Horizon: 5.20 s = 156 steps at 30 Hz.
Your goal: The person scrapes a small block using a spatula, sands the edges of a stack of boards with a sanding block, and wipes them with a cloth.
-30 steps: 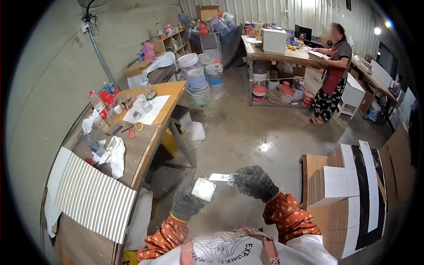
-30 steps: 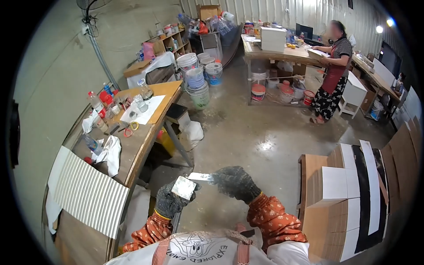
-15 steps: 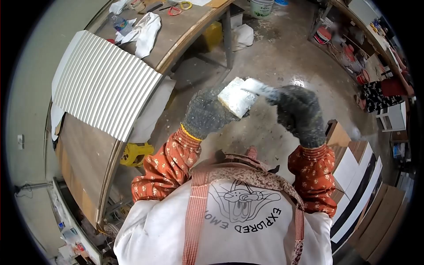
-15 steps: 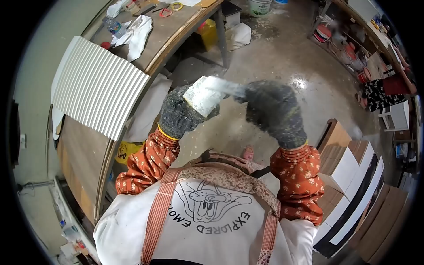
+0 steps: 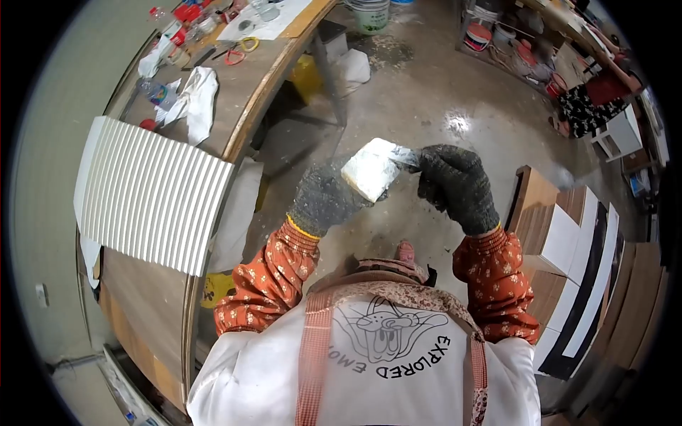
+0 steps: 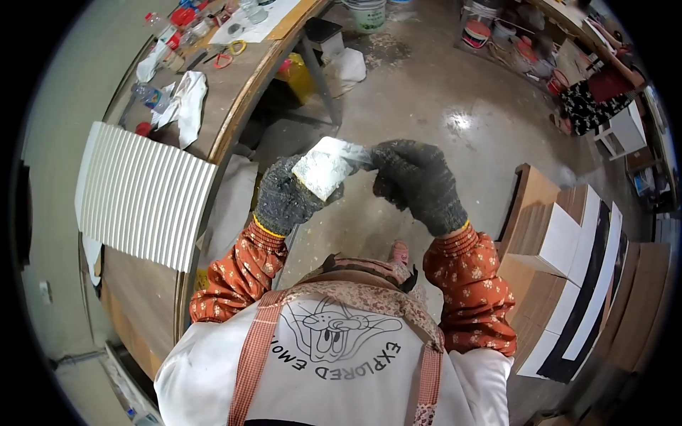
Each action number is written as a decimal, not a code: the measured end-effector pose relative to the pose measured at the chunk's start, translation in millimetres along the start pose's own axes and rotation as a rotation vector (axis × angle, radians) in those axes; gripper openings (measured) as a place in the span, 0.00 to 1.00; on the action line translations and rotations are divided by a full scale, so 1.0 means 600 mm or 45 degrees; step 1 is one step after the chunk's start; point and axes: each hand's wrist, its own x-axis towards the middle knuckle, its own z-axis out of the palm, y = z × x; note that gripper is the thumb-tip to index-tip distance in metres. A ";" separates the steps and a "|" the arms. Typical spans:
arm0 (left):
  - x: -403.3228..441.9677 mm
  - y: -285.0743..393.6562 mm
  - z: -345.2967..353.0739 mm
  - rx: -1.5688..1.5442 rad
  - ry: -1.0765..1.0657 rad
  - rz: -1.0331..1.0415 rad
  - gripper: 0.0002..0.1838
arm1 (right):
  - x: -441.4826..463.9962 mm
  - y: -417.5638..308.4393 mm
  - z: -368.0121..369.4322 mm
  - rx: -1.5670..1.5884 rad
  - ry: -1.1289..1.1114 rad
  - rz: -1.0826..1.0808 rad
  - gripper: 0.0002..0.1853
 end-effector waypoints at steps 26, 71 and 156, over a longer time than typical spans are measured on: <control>0.247 0.167 0.160 -2.322 0.385 -0.209 0.18 | -0.001 0.070 -0.210 -1.143 0.440 -0.998 0.12; 1.247 0.293 0.504 -2.029 -0.219 -0.218 0.33 | 0.461 -0.013 -1.023 -1.385 1.065 -0.764 0.10; 2.269 0.537 0.913 -1.693 0.168 -0.095 0.44 | 1.025 -0.131 -2.174 -0.225 0.260 -0.173 0.17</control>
